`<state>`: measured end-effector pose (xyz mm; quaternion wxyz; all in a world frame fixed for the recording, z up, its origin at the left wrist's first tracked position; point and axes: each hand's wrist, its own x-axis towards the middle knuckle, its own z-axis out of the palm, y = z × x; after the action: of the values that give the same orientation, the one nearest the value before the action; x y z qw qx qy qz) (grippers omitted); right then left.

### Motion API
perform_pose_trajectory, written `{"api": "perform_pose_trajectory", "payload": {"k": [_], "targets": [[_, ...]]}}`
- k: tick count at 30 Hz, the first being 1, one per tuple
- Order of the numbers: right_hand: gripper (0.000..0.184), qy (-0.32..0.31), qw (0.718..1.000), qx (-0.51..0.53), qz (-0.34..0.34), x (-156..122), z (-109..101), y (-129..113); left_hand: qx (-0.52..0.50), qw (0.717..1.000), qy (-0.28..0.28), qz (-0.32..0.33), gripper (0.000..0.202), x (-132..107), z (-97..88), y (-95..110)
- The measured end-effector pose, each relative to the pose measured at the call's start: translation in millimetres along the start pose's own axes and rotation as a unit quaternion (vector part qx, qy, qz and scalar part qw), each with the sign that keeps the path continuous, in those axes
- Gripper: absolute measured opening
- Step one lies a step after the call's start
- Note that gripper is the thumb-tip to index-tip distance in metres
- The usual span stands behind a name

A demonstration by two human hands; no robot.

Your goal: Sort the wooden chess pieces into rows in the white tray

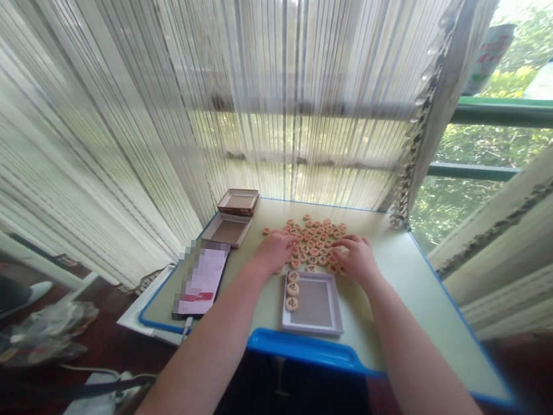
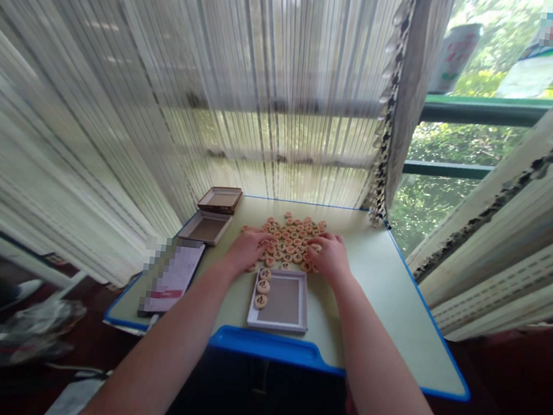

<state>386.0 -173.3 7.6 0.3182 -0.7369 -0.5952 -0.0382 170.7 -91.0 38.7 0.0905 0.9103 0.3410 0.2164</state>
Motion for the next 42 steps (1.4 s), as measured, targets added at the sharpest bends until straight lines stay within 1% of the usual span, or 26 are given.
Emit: {"api": "perform_pose_trajectory", "payload": {"k": [3, 5, 7, 10, 13, 16, 19, 23, 26, 29, 33, 35, 37, 39, 42], "targets": [[0.023, -0.021, 0.999, -0.005, -0.023, -1.7, -4.6, -4.0, 0.01, 0.999, 0.006, -0.031, 0.027, -0.5, -5.4, -1.4], [0.023, -0.042, 0.999, -0.012, -0.022, -2.4, -7.2, -4.9, 0.01, 0.998, 0.022, -0.056, 0.03, -0.8, -9.4, -2.5], [0.023, -0.073, 0.997, -0.016, -0.02, -3.0, -9.7, -6.0, -0.004, 0.997, 0.041, -0.068, 0.032, -1.0, -12.4, -3.1], [0.023, -0.112, 0.994, -0.007, -0.017, -3.8, -16.0, -9.3, -0.039, 0.996, 0.06, -0.054, 0.032, -0.8, -13.7, -1.7], [0.025, -0.124, 0.992, 0.019, 0.023, -4.2, -27.6, -11.8, -0.071, 0.995, 0.066, -0.026, 0.031, -0.2, -11.6, 1.7], [0.027, -0.136, 0.988, 0.029, 0.07, -4.9, -41.2, -10.2, -0.077, 0.995, 0.059, -0.012, 0.03, 0.6, -8.3, 4.1], [0.025, -0.176, 0.98, 0.041, 0.08, -6.7, -50.2, -6.5, -0.071, 0.997, 0.044, -0.007, 0.03, 0.9, -5.8, 4.1], [0.022, -0.239, 0.965, 0.057, 0.091, -9.7, -52.3, -4.6, -0.069, 0.997, 0.029, 0.001, 0.03, 0.2, -5.2, 2.3], [0.022, -0.272, 0.957, 0.057, 0.082, -11.3, -49.3, -5.6, -0.052, 0.998, 0.017, -0.002, 0.032, -0.7, -5.8, 2.7], [0.018, -0.28, 0.957, 0.039, 0.067, -11.9, -45.9, -6.5, -0.038, 0.999, 0.012, -0.007, 0.033, -1.2, -6.0, 4.8], [0.015, -0.271, 0.961, 0.02, 0.054, -11.8, -43.7, -6.0, -0.024, 0.999, 0.022, -0.026, 0.033, -1.0, -8.0, 2.9], [0.02, -0.263, 0.963, 0.015, 0.055, -11.7, -43.7, -6.4, -0.017, 0.997, 0.031, -0.066, 0.032, -0.7, -11.1, -2.6], [0.023, -0.256, 0.965, 0.02, 0.049, -11.5, -43.7, -8.2, -0.007, 0.992, 0.029, -0.119, 0.034, -0.9, -15.2, -10.1], [0.023, -0.255, 0.966, 0.034, 0.035, -11.2, -43.0, -11.3, 0.003, 0.989, 0.008, -0.146, 0.036, -1.9, -19.3, -17.1], [0.021, -0.262, 0.963, 0.051, 0.017, -10.8, -39.7, -15.7, 0.005, 0.99, -0.053, -0.133, 0.035, -4.7, -24.2, -23.1]]}}
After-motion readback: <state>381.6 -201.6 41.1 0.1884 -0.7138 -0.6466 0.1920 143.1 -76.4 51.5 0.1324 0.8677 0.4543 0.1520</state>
